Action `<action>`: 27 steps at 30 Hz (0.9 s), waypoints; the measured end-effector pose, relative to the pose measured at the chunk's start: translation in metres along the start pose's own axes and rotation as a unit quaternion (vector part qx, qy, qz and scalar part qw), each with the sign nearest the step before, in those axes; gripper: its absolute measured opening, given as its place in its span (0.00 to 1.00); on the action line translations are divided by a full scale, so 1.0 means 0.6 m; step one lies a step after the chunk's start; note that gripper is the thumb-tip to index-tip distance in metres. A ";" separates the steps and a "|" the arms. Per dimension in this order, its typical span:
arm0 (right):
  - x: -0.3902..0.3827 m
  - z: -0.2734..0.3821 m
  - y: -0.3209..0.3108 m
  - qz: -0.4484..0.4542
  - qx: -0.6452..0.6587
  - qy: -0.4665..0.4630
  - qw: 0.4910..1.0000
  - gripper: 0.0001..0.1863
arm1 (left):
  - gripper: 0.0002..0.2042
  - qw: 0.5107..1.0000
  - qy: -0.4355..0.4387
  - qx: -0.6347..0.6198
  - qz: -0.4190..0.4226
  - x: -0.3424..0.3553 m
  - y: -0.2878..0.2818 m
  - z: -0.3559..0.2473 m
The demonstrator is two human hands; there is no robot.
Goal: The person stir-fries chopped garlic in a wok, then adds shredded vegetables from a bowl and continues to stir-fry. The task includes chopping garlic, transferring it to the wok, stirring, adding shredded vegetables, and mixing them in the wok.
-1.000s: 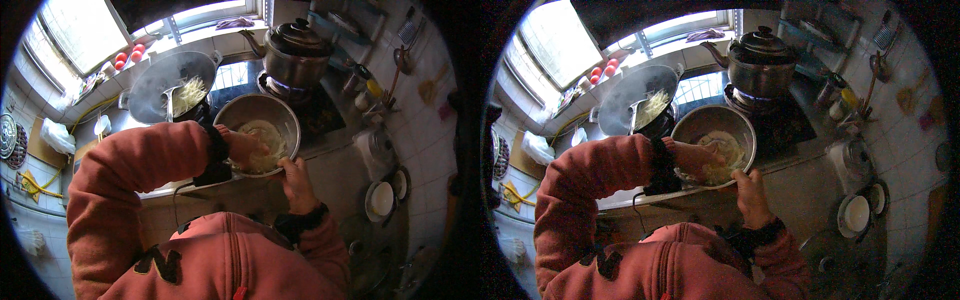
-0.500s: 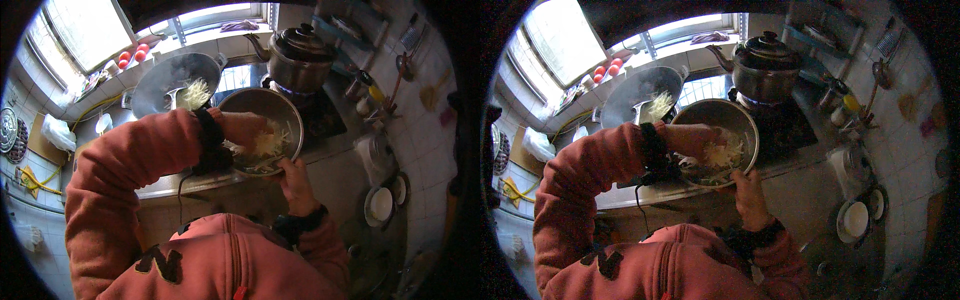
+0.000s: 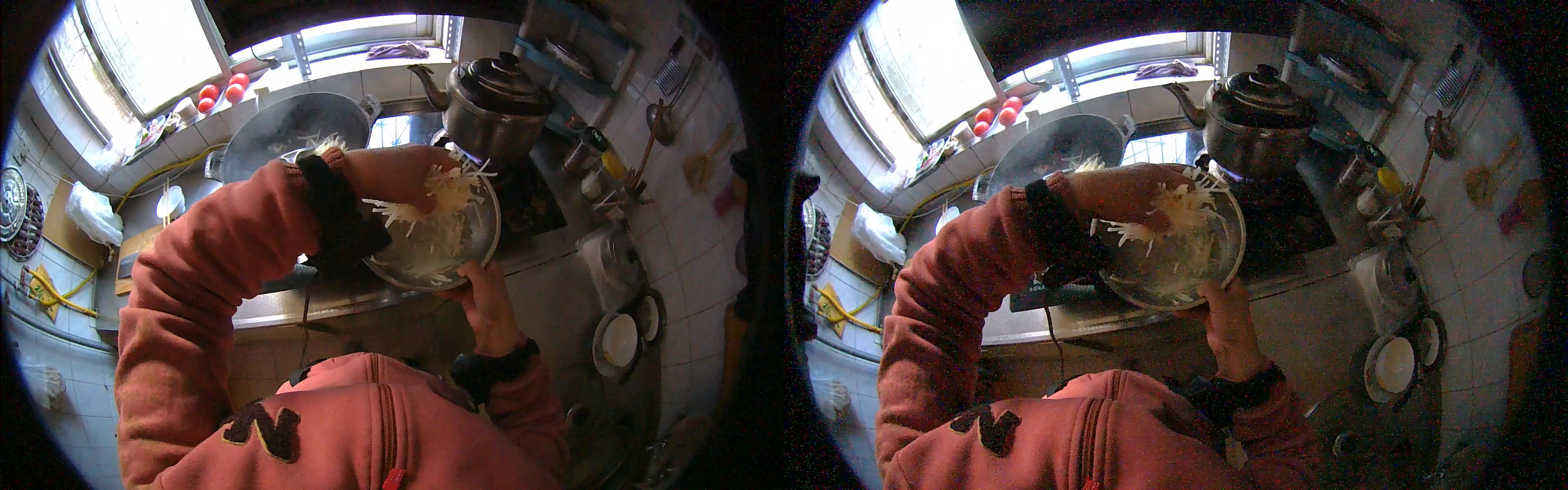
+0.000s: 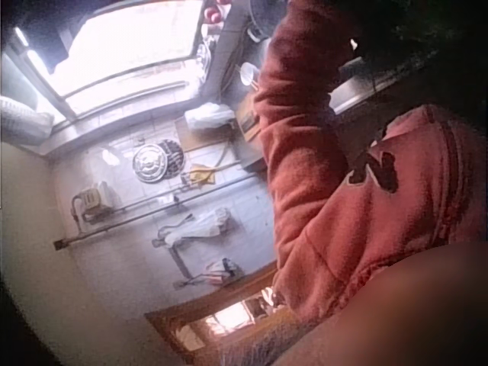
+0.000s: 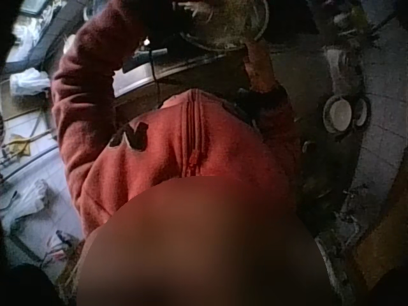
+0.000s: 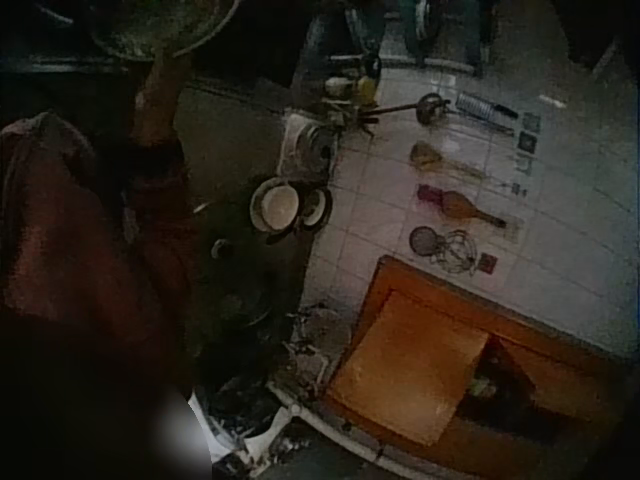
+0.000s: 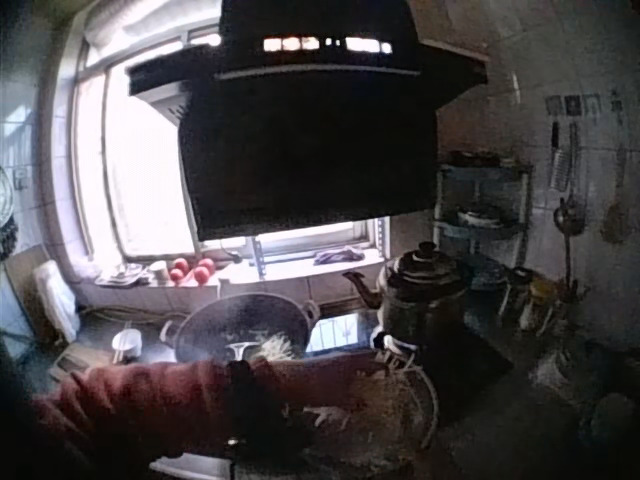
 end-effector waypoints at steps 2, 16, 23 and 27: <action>0.002 -0.002 0.002 -0.008 0.013 0.001 1.000 0.20 | 0.27 0.999 -0.009 -0.036 0.004 -0.002 -0.005 0.000; 0.003 -0.007 0.008 0.006 -0.019 -0.045 0.999 0.18 | 0.24 0.995 -0.055 -0.076 -0.027 -0.039 -0.065 0.006; -0.005 -0.016 -0.005 -0.038 0.051 -0.010 0.998 0.18 | 0.16 0.991 -0.031 -0.018 -0.129 -0.099 -0.197 0.104; -0.005 -0.021 -0.015 -0.110 -0.006 0.019 0.994 0.21 | 0.17 0.982 -0.069 0.043 -0.173 -0.173 -0.238 0.162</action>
Point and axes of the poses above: each hand's wrist, its own x-axis towards the middle knuckle, its own y-axis out of the palm, z = x × y, the point moved 3 cm from there along x, towards the middle knuckle, and after that the axes turned 8 degrees about -z, right-handed, at the moved point
